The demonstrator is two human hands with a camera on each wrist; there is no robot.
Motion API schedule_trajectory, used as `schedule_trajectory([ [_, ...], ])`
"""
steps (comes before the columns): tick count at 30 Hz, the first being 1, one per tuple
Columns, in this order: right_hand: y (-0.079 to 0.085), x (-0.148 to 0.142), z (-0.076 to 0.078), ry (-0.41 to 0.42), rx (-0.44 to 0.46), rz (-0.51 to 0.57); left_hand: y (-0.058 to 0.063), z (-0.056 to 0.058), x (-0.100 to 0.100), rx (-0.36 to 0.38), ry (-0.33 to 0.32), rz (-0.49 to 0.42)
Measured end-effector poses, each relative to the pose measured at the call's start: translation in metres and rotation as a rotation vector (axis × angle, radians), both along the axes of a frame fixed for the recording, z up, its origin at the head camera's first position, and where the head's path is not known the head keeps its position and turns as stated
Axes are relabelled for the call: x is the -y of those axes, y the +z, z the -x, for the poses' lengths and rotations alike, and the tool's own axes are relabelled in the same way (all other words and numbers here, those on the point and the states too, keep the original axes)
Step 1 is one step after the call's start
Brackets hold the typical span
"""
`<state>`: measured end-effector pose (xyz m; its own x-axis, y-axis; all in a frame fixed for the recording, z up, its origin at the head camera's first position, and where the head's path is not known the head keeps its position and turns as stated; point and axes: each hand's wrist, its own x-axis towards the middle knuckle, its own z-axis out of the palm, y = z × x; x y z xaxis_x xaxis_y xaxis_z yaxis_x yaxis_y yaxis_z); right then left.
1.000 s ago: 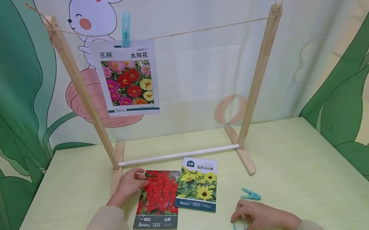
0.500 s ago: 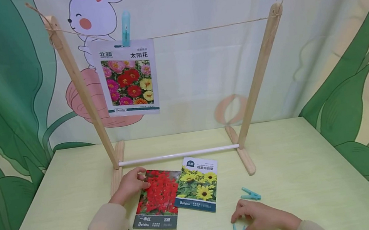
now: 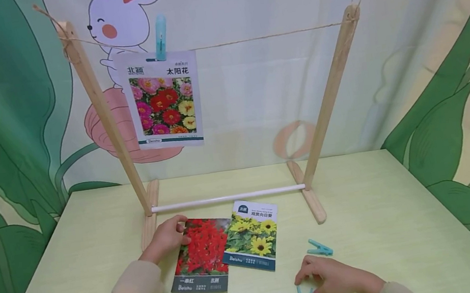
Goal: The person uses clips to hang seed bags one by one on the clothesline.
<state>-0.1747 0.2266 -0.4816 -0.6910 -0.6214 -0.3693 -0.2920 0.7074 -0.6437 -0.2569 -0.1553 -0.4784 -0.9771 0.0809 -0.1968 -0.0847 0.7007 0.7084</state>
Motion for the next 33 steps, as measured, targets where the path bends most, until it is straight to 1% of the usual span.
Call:
schedule_trajectory([
  [3, -0.0004, -0.0003, 0.0003, 0.000, -0.002, -0.001, 0.0003, -0.0006, 0.0004, -0.002, -0.020, 0.006],
  [9, -0.0009, -0.0006, 0.0000, -0.006, 0.000, -0.003, 0.0012, -0.0030, 0.0010, 0.004, -0.038, 0.029],
  [13, -0.0013, -0.0011, -0.0002, -0.008, 0.002, -0.005, 0.0021, -0.0031, 0.0021, 0.019, -0.053, 0.039],
  [20, -0.0021, -0.0020, -0.0001, 0.004, -0.007, 0.006, 0.0022, 0.0005, 0.0063, 0.079, -0.017, 0.034],
  [25, -0.0018, -0.0023, -0.0006, 0.007, -0.010, 0.011, 0.0016, 0.0039, 0.0079, 0.089, -0.012, 0.022],
  [28, -0.0010, -0.0020, -0.0011, 0.007, -0.010, 0.017, 0.0033, 0.0047, 0.0070, 0.092, -0.009, 0.012],
  [33, 0.0002, -0.0015, -0.0021, 0.004, -0.017, 0.019, 0.0053, 0.0049, 0.0060, 0.075, -0.020, 0.002],
])
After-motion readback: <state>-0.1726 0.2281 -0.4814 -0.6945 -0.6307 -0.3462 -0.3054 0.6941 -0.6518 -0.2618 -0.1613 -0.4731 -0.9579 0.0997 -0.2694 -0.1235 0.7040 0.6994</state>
